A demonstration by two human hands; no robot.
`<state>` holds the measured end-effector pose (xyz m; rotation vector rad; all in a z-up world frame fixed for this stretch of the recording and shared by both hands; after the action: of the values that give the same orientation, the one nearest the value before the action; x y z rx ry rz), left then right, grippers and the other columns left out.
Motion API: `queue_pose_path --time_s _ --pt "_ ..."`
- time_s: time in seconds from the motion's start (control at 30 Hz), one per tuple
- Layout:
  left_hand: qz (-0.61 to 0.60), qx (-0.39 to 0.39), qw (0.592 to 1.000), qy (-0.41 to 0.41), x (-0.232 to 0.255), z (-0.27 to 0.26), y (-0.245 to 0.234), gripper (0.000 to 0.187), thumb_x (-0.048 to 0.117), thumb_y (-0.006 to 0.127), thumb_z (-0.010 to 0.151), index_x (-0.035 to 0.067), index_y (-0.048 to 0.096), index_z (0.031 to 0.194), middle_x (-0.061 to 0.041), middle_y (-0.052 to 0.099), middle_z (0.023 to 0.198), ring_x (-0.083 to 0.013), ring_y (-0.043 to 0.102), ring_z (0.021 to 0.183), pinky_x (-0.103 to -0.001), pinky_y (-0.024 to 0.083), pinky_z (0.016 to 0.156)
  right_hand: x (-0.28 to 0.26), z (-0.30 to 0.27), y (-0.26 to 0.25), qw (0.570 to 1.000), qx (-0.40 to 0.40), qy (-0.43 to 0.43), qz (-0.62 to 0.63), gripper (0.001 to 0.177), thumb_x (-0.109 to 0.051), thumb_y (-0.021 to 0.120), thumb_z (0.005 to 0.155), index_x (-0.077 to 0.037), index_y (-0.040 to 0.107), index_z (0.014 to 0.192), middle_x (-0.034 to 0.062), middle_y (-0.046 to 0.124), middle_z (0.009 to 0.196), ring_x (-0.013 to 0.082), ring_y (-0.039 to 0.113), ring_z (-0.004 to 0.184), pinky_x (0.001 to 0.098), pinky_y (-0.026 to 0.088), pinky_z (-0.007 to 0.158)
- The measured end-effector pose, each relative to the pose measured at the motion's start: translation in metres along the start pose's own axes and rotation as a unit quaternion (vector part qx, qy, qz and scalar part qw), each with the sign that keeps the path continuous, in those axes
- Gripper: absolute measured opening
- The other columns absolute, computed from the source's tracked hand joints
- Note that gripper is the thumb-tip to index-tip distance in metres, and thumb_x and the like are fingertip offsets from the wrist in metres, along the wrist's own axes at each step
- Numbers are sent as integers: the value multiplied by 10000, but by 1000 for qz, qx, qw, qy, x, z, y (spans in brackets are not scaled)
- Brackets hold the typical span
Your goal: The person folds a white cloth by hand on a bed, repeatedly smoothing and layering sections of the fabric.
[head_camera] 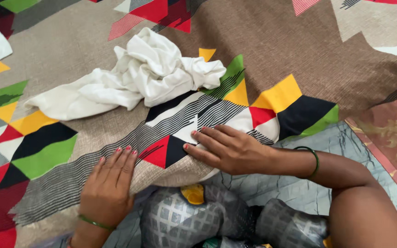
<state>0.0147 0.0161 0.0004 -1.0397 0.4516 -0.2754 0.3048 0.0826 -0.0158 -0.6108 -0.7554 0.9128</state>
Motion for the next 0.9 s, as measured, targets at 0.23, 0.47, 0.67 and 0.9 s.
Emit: queue_pose_path --time_s 0.23,0.47,0.67,0.9 --pt "1 130 990 53 9 -17 1 366 57 590 947 -7 647 1303 -157 694 1289 -319 673 1216 -465 522 1053 -15 -12 -13 994 33 -80 -74 400 -180 569 1038 -82 594 1424 200 681 1295 344 702 1111 418 575 862" --pt "-33 77 996 23 -12 -38 4 611 375 638 804 52 615 1323 -161 647 1335 -311 625 1242 -520 478 1043 -20 3 -22 1000 -10 -8 19 465 -200 610 968 -67 600 1414 182 628 1424 312 640 1301 465 546 1008" --pt "64 67 996 -13 -61 -85 4 921 717 673 721 74 572 1372 -201 609 1328 -356 590 1261 -563 450 1102 -22 27 -18 998 10 -19 55 475 -236 606 1018 -111 542 1472 184 585 1481 315 610 1350 466 531 1052" --pt "57 -21 997 -47 -97 -110 29 864 548 751 657 25 594 1327 -214 639 1287 -338 630 1250 -488 501 1101 -22 38 -5 999 21 -14 -23 487 -247 594 1019 -132 550 1491 200 678 1326 271 726 1084 351 572 857"
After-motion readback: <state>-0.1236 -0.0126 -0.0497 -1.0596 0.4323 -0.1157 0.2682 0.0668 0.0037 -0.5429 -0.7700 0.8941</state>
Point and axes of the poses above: each hand's wrist, its own z-axis towards the middle knuckle, its own y-axis out of the palm, x = y × z, the point moved 3 cm from there along z, towards the middle knuckle
